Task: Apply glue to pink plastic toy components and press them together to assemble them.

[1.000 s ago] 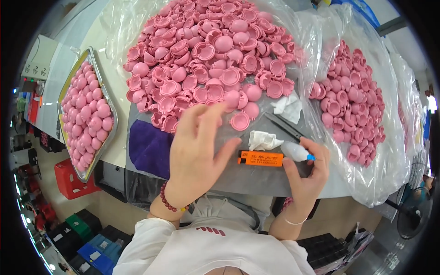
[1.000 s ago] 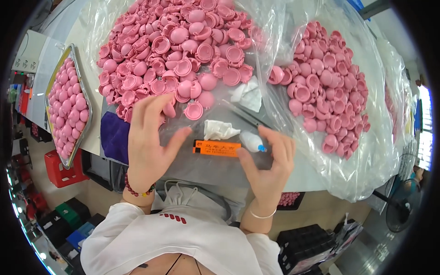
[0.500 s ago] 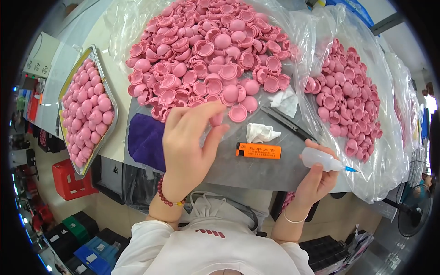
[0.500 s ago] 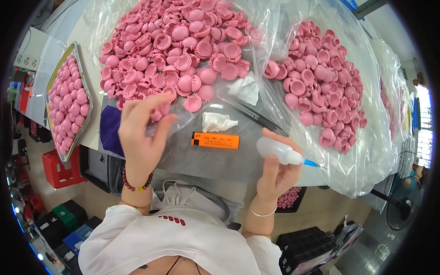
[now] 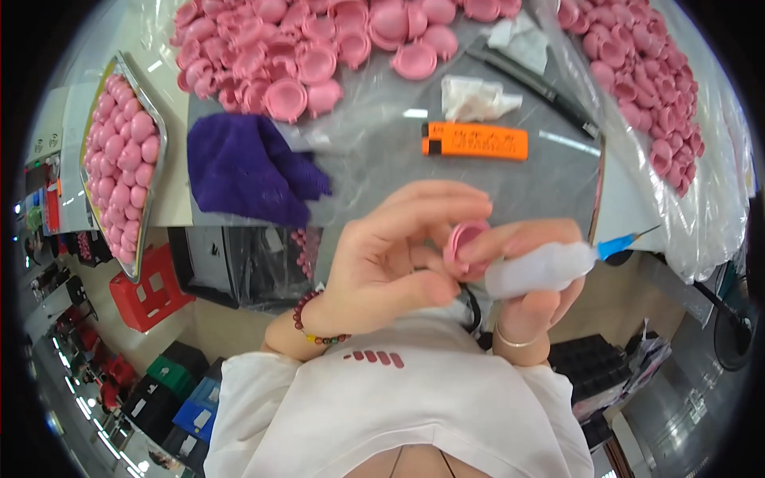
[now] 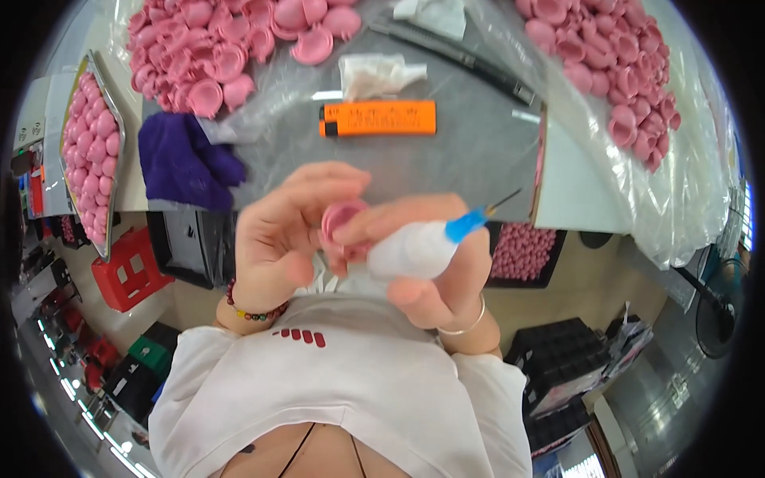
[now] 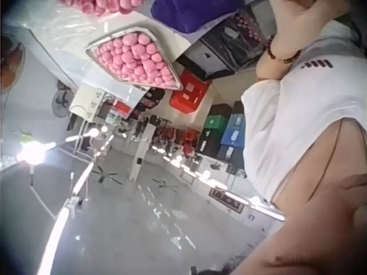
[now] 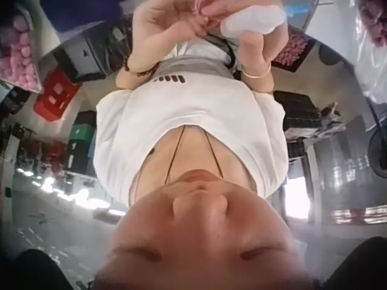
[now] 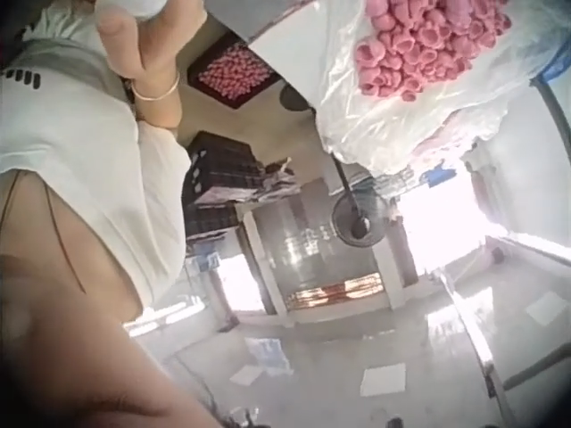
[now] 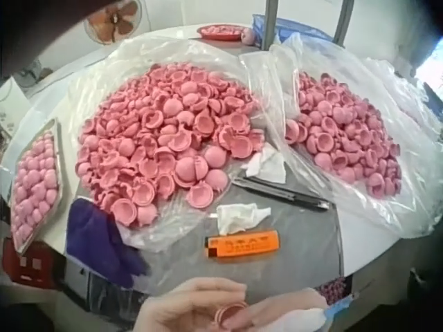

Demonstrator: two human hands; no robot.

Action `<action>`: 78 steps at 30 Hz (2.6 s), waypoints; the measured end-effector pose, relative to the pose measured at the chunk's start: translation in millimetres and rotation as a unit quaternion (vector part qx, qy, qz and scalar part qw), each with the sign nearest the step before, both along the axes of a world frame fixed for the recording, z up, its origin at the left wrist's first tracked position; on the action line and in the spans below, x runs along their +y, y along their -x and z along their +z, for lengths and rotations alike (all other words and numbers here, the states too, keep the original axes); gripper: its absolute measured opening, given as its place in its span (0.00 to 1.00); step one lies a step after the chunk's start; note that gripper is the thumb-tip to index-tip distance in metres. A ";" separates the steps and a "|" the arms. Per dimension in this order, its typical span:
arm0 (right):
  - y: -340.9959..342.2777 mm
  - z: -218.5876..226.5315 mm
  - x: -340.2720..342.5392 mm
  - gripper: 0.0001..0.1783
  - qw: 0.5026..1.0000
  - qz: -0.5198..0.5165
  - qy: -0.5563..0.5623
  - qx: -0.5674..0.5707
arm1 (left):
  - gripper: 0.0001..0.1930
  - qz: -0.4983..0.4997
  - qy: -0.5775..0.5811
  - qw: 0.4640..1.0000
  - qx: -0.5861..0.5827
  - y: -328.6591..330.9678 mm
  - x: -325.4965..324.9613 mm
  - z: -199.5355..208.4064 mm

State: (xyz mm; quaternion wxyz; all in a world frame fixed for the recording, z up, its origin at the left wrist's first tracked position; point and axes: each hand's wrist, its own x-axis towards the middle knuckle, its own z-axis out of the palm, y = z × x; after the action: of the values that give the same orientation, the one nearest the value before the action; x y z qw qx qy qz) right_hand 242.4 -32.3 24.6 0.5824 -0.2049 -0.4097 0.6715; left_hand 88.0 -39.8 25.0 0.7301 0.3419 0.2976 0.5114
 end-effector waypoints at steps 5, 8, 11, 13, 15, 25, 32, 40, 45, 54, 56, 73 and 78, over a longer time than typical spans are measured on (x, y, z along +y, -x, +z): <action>11.7 -10.4 -7.8 0.27 0.996 -0.065 -0.053 -0.029 | 0.20 0.052 -0.146 0.977 0.144 2.1 -4.2 -19.0; 18.3 6.6 -8.1 0.38 0.953 -0.133 0.061 -0.265 | 0.20 0.079 -0.212 0.965 0.130 2.8 -3.9 -27.7; 11.2 0.3 -7.2 0.38 0.950 -0.169 0.052 -0.257 | 0.21 0.080 -0.182 0.978 0.061 -0.4 -6.0 -29.9; 6.7 -3.6 -6.3 0.38 0.947 -0.202 0.036 -0.249 | 0.22 0.051 -0.160 0.986 -0.008 2.8 -4.2 -32.3; 5.2 -5.1 -9.0 0.39 0.944 -0.218 0.024 -0.245 | 0.23 0.024 -0.139 0.987 -0.077 3.5 -5.2 -29.7; -24.2 -0.1 10.0 0.28 0.963 -0.163 -0.193 -0.096 | 0.23 -0.012 -0.095 0.991 -0.089 6.0 -12.6 -22.4; -19.8 18.7 5.0 0.37 0.879 -0.148 -0.314 -0.327 | 0.22 0.025 -0.130 0.991 0.011 9.9 -12.2 -20.6; -13.6 16.9 3.3 0.36 0.883 -0.166 -0.300 -0.321 | 0.25 0.032 -0.095 0.994 0.036 8.5 -13.4 -15.1; -14.4 17.3 3.3 0.36 0.883 -0.205 -0.297 -0.301 | 0.25 0.033 -0.104 0.993 0.040 5.7 -13.1 -14.3; -16.5 18.3 4.8 0.39 0.881 -0.216 -0.285 -0.309 | 0.25 0.031 -0.103 0.994 0.031 4.3 -13.3 -12.1; -13.9 16.5 6.8 0.39 0.886 -0.208 -0.280 -0.304 | 0.25 0.030 -0.114 0.992 0.045 5.8 -13.7 -12.5; -17.4 5.9 6.0 0.31 0.886 -0.193 -0.319 -0.276 | 0.23 0.074 -0.128 0.989 -0.024 7.9 -8.5 -20.2; -39.4 4.6 29.2 0.19 0.794 -0.398 -0.171 -0.427 | 0.25 0.043 0.062 0.989 -0.129 3.4 -5.0 -8.7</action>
State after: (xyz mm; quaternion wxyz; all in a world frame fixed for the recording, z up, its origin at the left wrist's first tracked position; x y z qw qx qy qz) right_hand 281.8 -3.1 29.2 0.5897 -0.5128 -0.6070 0.1445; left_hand 84.6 -44.8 16.3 0.7592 0.2143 0.2463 0.5631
